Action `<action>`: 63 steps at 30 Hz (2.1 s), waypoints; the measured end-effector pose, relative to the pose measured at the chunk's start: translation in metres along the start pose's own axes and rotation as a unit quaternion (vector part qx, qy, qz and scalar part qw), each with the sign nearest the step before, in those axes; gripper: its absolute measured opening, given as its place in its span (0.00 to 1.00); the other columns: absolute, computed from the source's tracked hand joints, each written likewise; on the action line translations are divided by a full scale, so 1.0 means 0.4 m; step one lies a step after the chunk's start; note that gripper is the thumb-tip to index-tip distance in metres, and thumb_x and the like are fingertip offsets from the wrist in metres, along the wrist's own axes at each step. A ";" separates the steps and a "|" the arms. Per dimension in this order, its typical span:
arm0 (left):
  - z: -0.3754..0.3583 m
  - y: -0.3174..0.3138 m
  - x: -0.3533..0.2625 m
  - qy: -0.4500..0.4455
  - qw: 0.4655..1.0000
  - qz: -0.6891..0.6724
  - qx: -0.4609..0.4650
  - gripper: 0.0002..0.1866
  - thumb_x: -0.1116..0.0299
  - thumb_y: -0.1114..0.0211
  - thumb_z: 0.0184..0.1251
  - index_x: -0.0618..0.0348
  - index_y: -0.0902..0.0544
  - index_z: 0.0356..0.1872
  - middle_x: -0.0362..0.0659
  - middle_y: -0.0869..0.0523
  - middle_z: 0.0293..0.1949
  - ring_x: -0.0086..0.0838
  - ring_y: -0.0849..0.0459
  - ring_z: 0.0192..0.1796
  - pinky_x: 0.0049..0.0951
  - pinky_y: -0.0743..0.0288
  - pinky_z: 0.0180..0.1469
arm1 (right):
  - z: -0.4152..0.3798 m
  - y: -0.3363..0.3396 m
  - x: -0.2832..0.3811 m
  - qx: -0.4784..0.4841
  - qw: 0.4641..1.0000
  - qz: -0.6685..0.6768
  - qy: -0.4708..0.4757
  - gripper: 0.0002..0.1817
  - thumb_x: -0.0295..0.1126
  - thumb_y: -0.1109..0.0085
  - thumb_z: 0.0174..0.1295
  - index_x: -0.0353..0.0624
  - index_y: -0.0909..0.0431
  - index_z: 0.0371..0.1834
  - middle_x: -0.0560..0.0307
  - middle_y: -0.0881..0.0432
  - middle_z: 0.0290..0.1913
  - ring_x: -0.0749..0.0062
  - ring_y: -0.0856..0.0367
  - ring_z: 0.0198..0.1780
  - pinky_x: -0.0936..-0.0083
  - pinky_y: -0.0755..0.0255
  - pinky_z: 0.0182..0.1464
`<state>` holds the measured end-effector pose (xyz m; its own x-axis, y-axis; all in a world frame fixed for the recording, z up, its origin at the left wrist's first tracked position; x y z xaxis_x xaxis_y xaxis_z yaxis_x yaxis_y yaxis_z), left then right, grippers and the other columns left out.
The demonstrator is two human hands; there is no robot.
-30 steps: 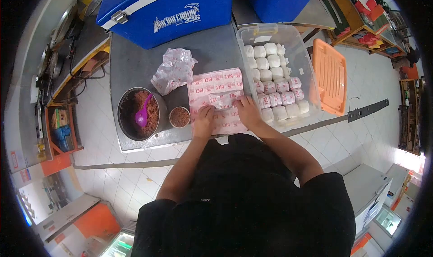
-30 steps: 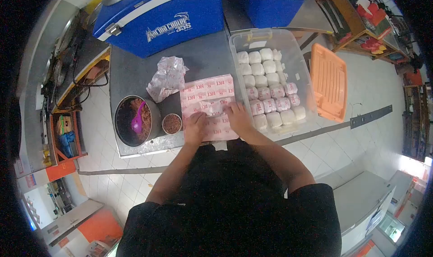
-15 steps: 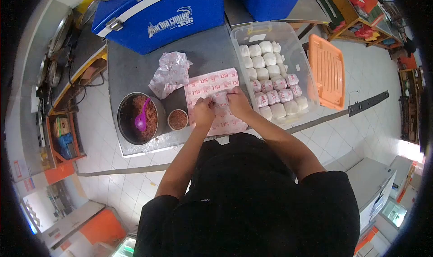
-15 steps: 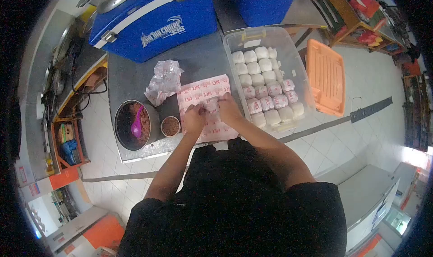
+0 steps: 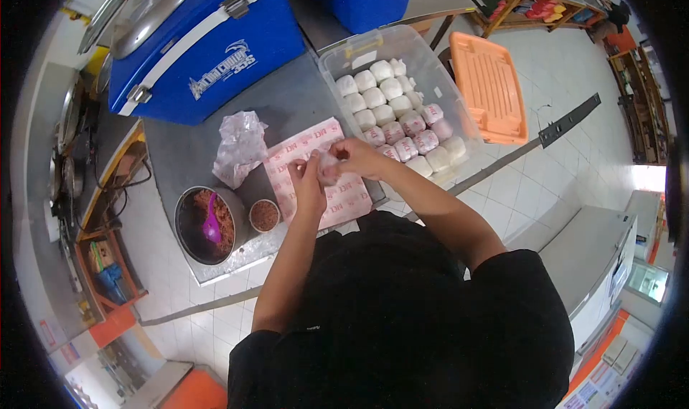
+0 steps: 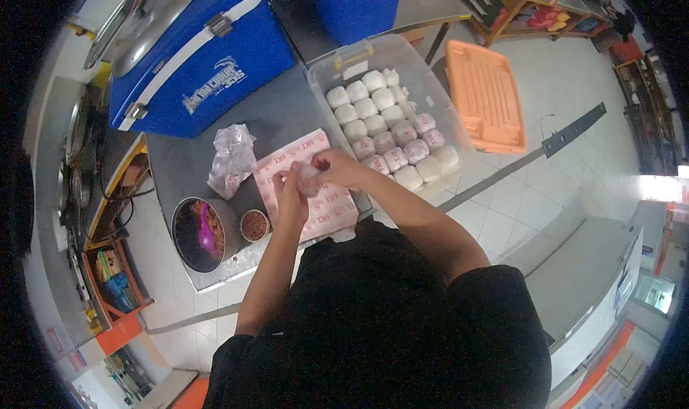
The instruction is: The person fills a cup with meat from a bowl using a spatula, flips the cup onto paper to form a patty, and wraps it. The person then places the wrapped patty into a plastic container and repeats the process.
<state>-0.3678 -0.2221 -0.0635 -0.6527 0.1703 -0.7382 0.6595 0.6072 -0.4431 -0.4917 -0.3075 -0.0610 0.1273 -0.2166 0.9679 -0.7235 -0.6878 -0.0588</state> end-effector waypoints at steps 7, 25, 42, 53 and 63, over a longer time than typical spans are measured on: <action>-0.096 -0.046 -0.016 0.015 0.981 0.124 0.147 0.27 0.68 0.30 0.75 0.53 0.32 0.69 0.46 0.16 0.56 0.33 0.18 0.61 0.37 0.24 0.62 | -0.079 0.131 0.095 0.080 0.978 -0.193 -0.013 0.19 0.39 0.15 0.57 0.39 0.19 0.33 0.63 0.14 0.35 0.77 0.20 0.37 0.76 0.25 0.39; -0.169 0.425 -0.160 -0.337 0.742 0.528 -0.239 0.70 0.57 0.07 0.44 0.71 0.51 0.80 0.62 0.40 0.76 0.52 0.35 0.78 0.52 0.40 0.80 | 0.158 0.344 -0.348 0.129 0.893 -0.426 -0.067 0.20 0.41 0.35 0.71 0.44 0.14 0.62 0.38 0.10 0.51 0.53 0.08 0.45 0.58 0.16 0.45; -0.091 0.139 -0.212 -0.284 0.657 0.696 0.055 0.43 0.70 0.17 0.42 0.63 0.23 0.67 0.57 0.15 0.56 0.58 0.17 0.57 0.49 0.21 0.63 | 0.110 0.081 0.360 -0.148 0.896 -0.344 0.240 0.23 0.32 0.32 0.68 0.40 0.20 0.65 0.45 0.10 0.54 0.56 0.13 0.55 0.61 0.21 0.60; -0.283 0.800 -0.753 -0.417 0.875 0.203 -0.141 0.44 0.77 0.21 0.61 0.66 0.37 0.76 0.52 0.25 0.69 0.39 0.21 0.69 0.42 0.25 0.72 | 0.211 -0.940 0.381 0.043 0.665 -0.627 0.403 0.10 0.33 0.40 0.61 0.45 0.12 0.42 0.56 0.11 0.42 0.60 0.22 0.58 0.57 0.35 0.63; -0.139 0.871 -0.817 -0.446 0.877 0.170 -0.059 0.47 0.76 0.16 0.56 0.65 0.36 0.74 0.52 0.24 0.68 0.39 0.20 0.69 0.40 0.25 0.73 | 0.271 -1.127 0.374 0.171 0.669 -0.717 0.096 0.10 0.29 0.39 0.62 0.39 0.08 0.36 0.44 0.10 0.35 0.45 0.08 0.43 0.54 0.13 0.42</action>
<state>0.0544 -0.0230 0.0518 0.1605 -0.2862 -0.9446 0.6820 0.7240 -0.1035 -0.0730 -0.1051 0.0838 0.4108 0.9060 0.1017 0.2497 -0.2191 0.9432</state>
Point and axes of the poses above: each hand's wrist, its own z-axis towards the middle knuckle, its own y-axis out of the back of the hand, x = y × z, the point moved 9 cm from there along z, towards the middle knuckle
